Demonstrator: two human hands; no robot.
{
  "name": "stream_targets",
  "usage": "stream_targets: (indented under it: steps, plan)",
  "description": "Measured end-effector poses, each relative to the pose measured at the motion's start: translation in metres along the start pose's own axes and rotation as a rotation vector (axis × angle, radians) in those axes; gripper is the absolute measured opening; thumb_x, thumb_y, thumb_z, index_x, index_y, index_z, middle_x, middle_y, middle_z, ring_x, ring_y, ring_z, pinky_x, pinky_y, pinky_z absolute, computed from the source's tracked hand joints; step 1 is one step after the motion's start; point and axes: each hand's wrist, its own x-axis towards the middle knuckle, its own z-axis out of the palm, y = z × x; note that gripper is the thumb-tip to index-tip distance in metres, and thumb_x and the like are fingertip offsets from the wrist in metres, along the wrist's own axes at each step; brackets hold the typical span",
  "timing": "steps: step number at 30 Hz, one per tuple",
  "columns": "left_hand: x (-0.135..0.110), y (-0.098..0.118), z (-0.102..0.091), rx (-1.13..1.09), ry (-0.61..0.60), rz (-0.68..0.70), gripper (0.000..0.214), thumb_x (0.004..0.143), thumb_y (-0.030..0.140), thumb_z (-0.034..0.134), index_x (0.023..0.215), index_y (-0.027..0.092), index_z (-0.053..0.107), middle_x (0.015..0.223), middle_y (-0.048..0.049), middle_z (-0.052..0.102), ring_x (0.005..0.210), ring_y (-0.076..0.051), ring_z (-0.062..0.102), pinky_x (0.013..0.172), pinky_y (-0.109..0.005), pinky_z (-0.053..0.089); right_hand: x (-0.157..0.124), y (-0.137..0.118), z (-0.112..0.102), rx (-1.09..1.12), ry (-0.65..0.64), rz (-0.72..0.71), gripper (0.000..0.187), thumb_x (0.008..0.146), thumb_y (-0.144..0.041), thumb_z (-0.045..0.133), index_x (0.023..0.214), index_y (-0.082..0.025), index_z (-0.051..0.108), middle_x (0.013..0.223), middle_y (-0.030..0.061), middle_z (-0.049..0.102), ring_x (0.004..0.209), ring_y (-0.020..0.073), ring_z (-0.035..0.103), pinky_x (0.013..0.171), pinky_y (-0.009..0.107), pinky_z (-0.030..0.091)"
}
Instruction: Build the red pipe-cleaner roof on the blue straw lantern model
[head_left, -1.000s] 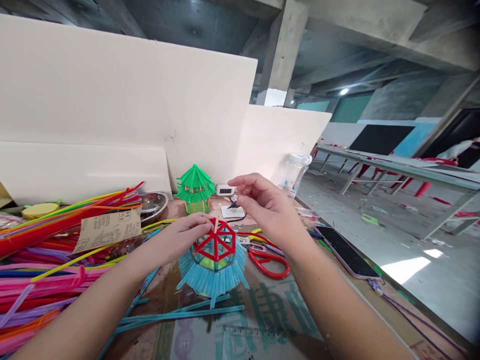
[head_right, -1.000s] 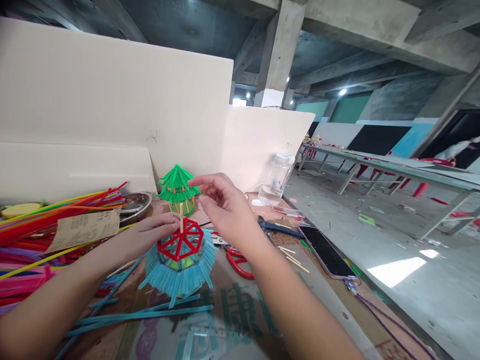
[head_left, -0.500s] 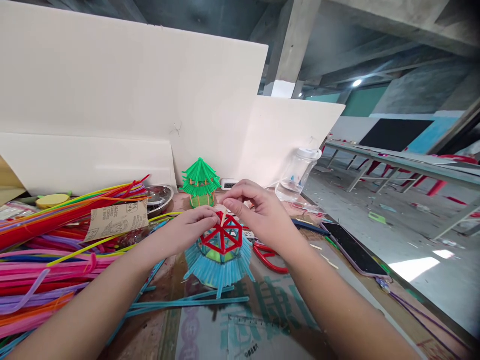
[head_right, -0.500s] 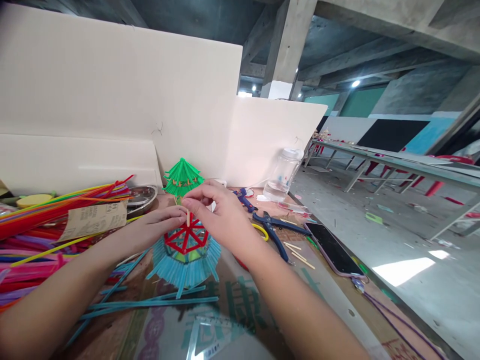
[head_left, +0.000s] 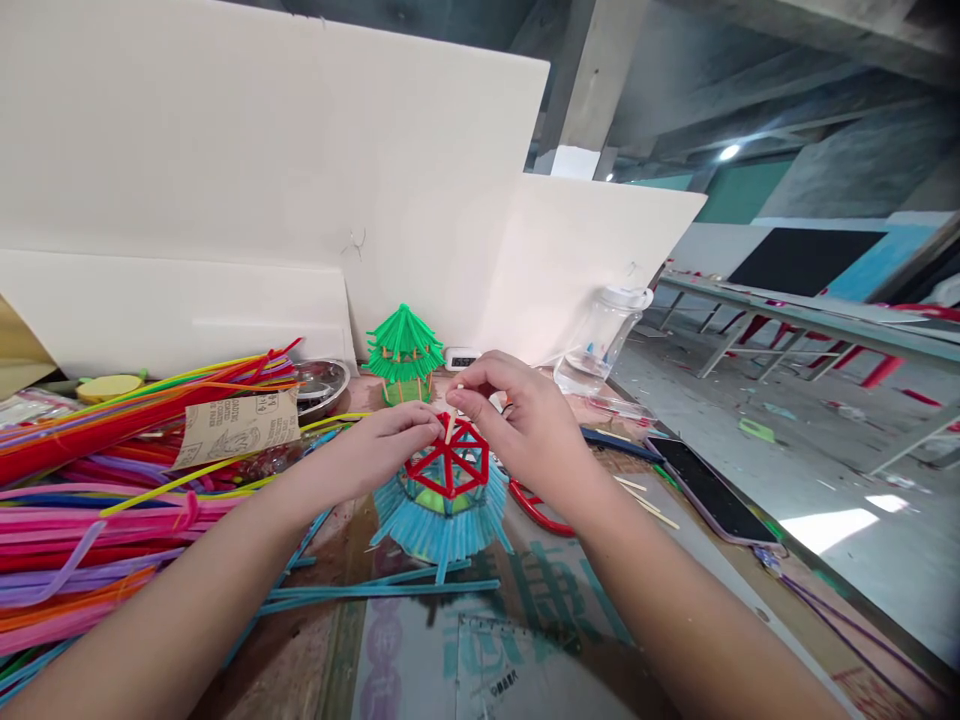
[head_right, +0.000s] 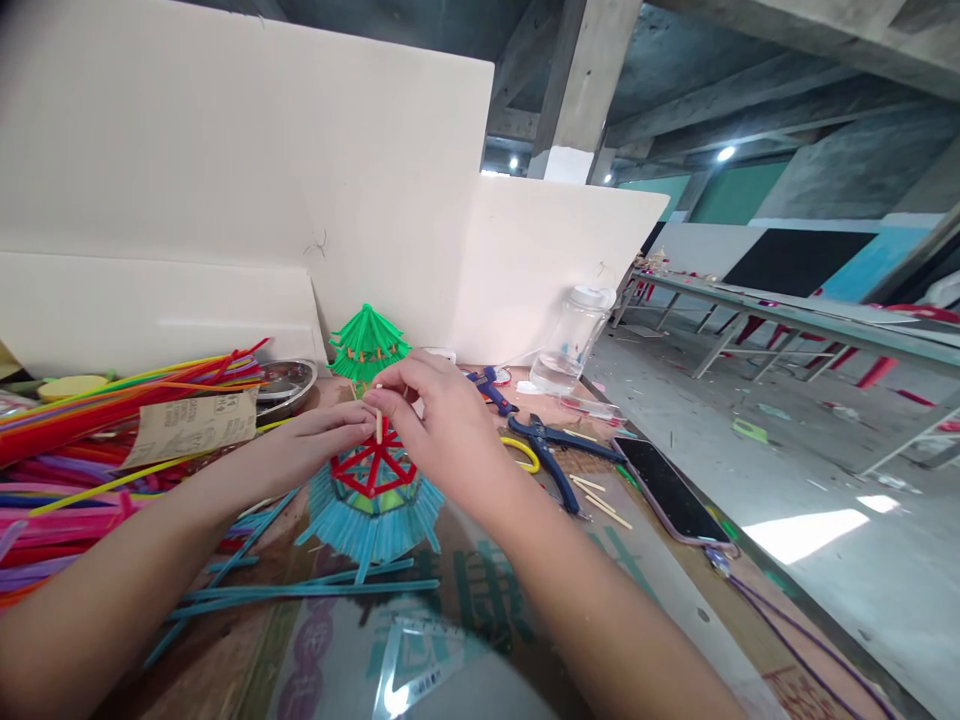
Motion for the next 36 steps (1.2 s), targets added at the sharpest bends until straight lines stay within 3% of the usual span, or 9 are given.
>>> stream_targets:
  steps: [22,29,36]
  plan:
    - [0.002,-0.008,0.000,-0.039,-0.007,0.013,0.038,0.088,0.054,0.052,0.103,0.024,0.070,0.113,-0.0004,0.071,0.110,-0.023,0.062,0.099,-0.034,0.047,0.000,0.000,0.002,0.031,-0.002,0.002,0.010,0.092,-0.020,0.061,0.085,-0.016,0.065,0.084,0.0026,0.068,0.082,0.0142,0.062,0.075,0.027,0.046]
    - [0.002,-0.005,-0.001,0.011,0.019,-0.001,0.039,0.085,0.053,0.051,0.100,0.022,0.070,0.113,-0.0019,0.072,0.116,-0.026,0.059,0.099,-0.035,0.047,0.000,-0.001,-0.007,0.101,0.045,0.087,0.020,0.095,-0.028,0.057,0.108,-0.018,0.069,0.104,0.0047,0.073,0.090,0.0149,0.066,0.078,0.028,0.050]
    - [0.002,-0.008,-0.001,0.015,0.021,-0.002,0.041,0.086,0.054,0.051,0.101,0.022,0.071,0.116,-0.0021,0.071,0.118,-0.026,0.057,0.099,-0.036,0.047,0.001,0.000,-0.012,0.093,0.051,0.086,0.016,0.094,-0.025,0.058,0.099,-0.018,0.071,0.097,0.0039,0.073,0.088,0.0143,0.065,0.077,0.028,0.049]
